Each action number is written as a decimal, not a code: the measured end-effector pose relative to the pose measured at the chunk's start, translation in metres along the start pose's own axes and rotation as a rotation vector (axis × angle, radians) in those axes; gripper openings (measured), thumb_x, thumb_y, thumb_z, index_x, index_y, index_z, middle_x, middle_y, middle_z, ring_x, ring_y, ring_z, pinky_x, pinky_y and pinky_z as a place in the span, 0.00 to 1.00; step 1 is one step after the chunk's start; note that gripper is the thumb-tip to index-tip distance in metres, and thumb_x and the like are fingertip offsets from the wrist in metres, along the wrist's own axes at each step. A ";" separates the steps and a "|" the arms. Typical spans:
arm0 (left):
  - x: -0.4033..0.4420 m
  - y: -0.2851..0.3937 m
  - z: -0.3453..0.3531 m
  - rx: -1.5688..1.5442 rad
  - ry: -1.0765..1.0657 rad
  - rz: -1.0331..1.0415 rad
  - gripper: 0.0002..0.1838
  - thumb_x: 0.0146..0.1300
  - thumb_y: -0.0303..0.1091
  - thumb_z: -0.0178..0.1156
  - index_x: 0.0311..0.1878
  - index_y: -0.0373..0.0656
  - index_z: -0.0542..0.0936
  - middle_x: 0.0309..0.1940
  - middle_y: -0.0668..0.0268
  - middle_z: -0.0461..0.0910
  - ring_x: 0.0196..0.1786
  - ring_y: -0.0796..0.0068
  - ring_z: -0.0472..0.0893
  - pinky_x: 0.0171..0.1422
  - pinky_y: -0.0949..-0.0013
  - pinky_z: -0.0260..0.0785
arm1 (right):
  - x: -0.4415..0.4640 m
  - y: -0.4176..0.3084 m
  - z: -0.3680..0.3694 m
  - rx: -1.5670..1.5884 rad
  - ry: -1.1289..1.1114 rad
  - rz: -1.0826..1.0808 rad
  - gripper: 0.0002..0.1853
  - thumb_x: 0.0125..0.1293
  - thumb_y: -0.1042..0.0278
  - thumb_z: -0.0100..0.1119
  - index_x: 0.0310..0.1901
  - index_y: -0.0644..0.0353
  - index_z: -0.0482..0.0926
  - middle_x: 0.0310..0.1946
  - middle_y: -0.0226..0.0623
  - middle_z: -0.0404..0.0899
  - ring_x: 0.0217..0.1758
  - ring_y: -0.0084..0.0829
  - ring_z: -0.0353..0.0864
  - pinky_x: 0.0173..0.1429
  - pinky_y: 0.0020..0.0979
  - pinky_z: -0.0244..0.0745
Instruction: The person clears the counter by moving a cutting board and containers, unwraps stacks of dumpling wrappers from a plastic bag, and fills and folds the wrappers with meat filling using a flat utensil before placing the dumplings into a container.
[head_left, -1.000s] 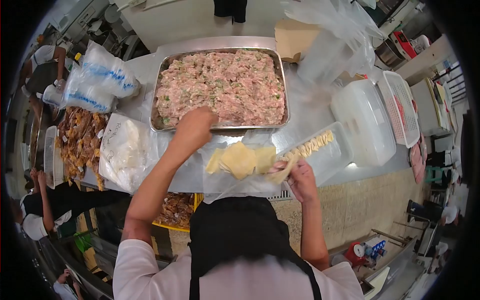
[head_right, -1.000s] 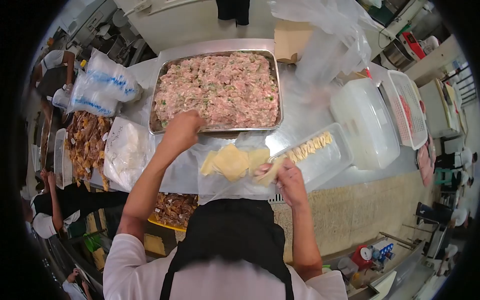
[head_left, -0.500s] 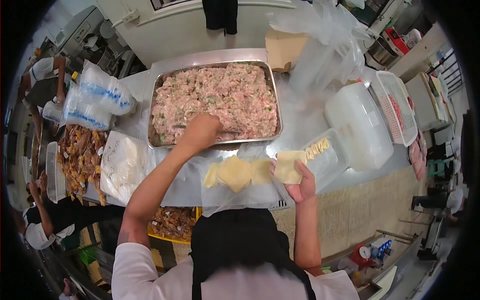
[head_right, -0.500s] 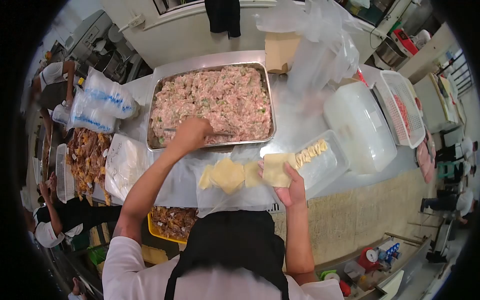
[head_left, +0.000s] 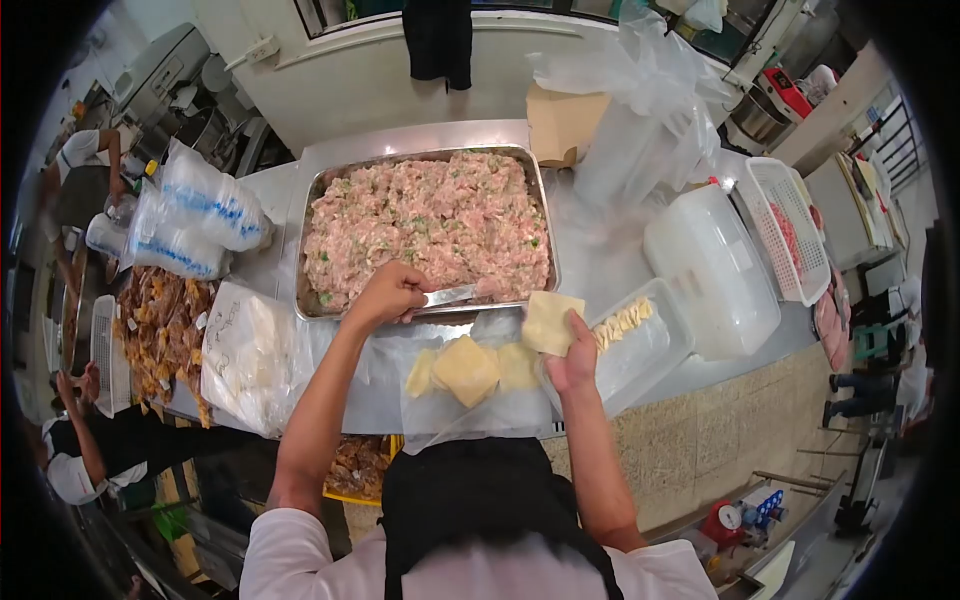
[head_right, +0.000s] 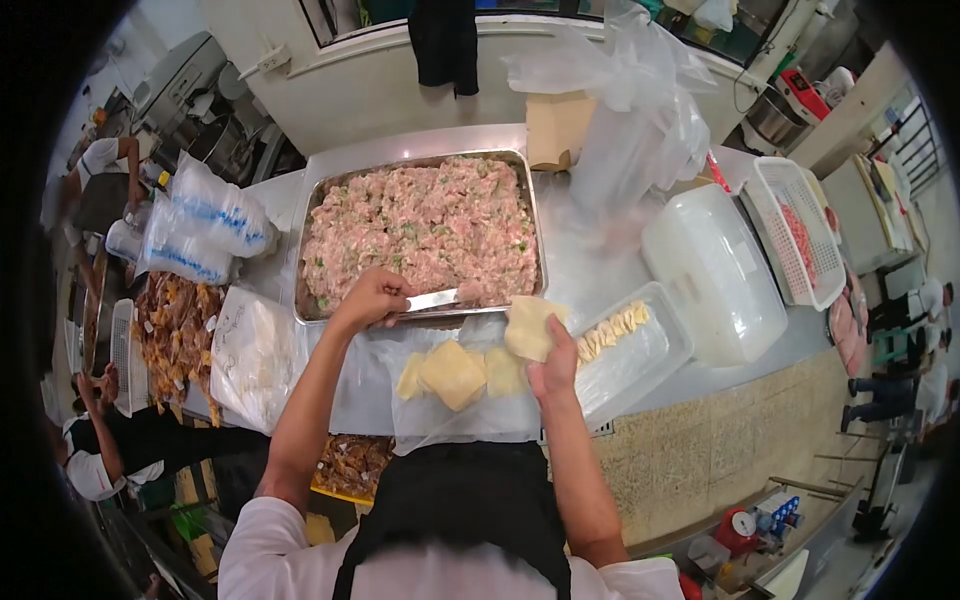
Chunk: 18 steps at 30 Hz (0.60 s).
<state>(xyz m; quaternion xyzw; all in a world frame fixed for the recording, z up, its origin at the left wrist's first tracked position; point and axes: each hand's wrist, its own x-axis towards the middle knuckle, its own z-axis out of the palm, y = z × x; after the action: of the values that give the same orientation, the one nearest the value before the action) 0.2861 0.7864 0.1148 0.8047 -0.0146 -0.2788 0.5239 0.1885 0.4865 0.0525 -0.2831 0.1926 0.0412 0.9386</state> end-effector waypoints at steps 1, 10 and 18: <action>-0.009 0.005 0.002 -0.030 0.030 0.067 0.10 0.54 0.20 0.62 0.40 0.28 0.86 0.20 0.64 0.81 0.18 0.80 0.77 0.24 0.73 0.68 | 0.004 0.003 0.008 0.001 0.002 -0.004 0.25 0.79 0.62 0.43 0.69 0.71 0.65 0.65 0.55 0.74 0.68 0.52 0.76 0.74 0.53 0.69; -0.052 -0.017 0.068 0.423 0.283 0.525 0.16 0.54 0.17 0.66 0.45 0.46 0.90 0.39 0.61 0.81 0.42 0.63 0.83 0.45 0.63 0.75 | 0.042 0.031 0.050 0.161 0.065 0.107 0.24 0.82 0.56 0.37 0.67 0.63 0.72 0.60 0.40 0.79 0.62 0.42 0.78 0.70 0.45 0.71; -0.065 0.001 0.091 0.398 0.382 0.626 0.13 0.56 0.17 0.65 0.44 0.38 0.88 0.35 0.58 0.78 0.36 0.58 0.81 0.41 0.60 0.74 | 0.047 0.036 0.043 0.280 -0.198 0.033 0.24 0.83 0.59 0.35 0.66 0.67 0.73 0.54 0.41 0.79 0.57 0.38 0.78 0.67 0.42 0.73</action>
<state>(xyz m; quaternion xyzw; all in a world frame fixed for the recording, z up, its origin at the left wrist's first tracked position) 0.1890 0.7309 0.1170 0.8842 -0.2146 0.0562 0.4111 0.2394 0.5382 0.0487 -0.1410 0.1074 0.0572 0.9825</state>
